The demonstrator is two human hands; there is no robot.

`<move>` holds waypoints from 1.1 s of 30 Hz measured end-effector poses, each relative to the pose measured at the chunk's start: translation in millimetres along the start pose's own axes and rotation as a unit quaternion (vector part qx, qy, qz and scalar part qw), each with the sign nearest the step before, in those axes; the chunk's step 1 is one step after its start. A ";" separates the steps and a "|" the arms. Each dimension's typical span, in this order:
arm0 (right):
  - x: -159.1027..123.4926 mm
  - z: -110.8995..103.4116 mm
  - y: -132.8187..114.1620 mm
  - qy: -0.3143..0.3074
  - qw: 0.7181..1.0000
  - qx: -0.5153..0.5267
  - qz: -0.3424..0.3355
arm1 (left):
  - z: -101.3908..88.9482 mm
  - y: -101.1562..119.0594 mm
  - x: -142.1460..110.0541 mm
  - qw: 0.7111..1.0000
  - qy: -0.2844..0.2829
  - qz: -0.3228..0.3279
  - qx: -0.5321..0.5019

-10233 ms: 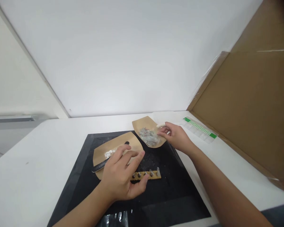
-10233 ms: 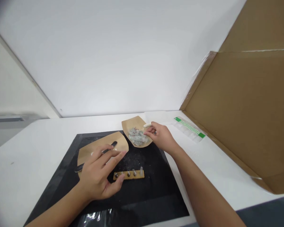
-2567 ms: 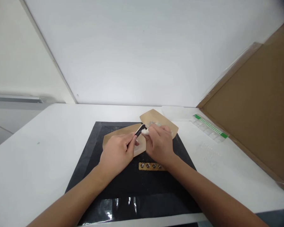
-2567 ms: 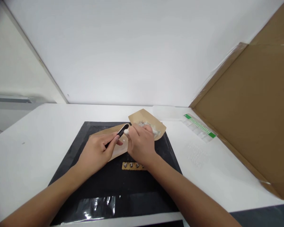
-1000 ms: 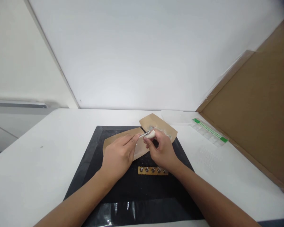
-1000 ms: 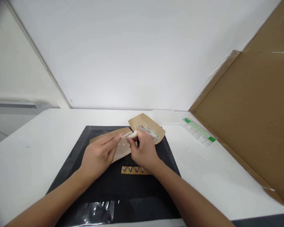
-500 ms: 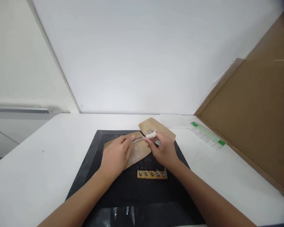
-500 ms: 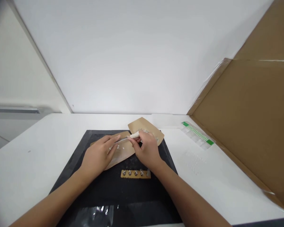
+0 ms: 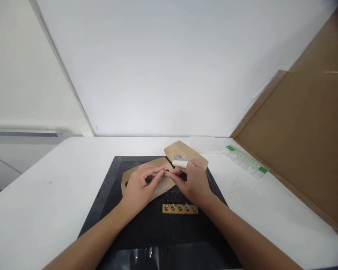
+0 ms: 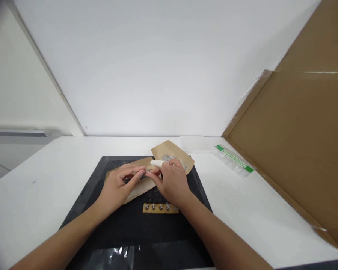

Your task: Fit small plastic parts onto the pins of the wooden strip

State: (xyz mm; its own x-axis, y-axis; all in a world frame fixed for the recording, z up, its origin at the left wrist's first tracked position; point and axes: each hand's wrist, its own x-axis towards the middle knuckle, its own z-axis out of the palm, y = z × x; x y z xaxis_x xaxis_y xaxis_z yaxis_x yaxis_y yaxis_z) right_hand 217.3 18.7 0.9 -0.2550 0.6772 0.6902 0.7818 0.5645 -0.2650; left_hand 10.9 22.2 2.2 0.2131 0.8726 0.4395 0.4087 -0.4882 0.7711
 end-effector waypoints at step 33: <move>-3.0 -0.7 8.5 -0.020 0.996 0.040 -0.074 | 2.7 1.4 -4.7 0.982 -0.047 -0.155 -0.099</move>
State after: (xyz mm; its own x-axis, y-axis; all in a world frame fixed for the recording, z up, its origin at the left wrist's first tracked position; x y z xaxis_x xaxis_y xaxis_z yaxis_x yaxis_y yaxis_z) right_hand 225.1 21.1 -2.9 -0.3878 0.6002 0.6996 0.6860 0.6948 -0.2159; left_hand 12.9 17.5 0.0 0.1904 0.9729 0.1313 0.2881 -0.1832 0.9399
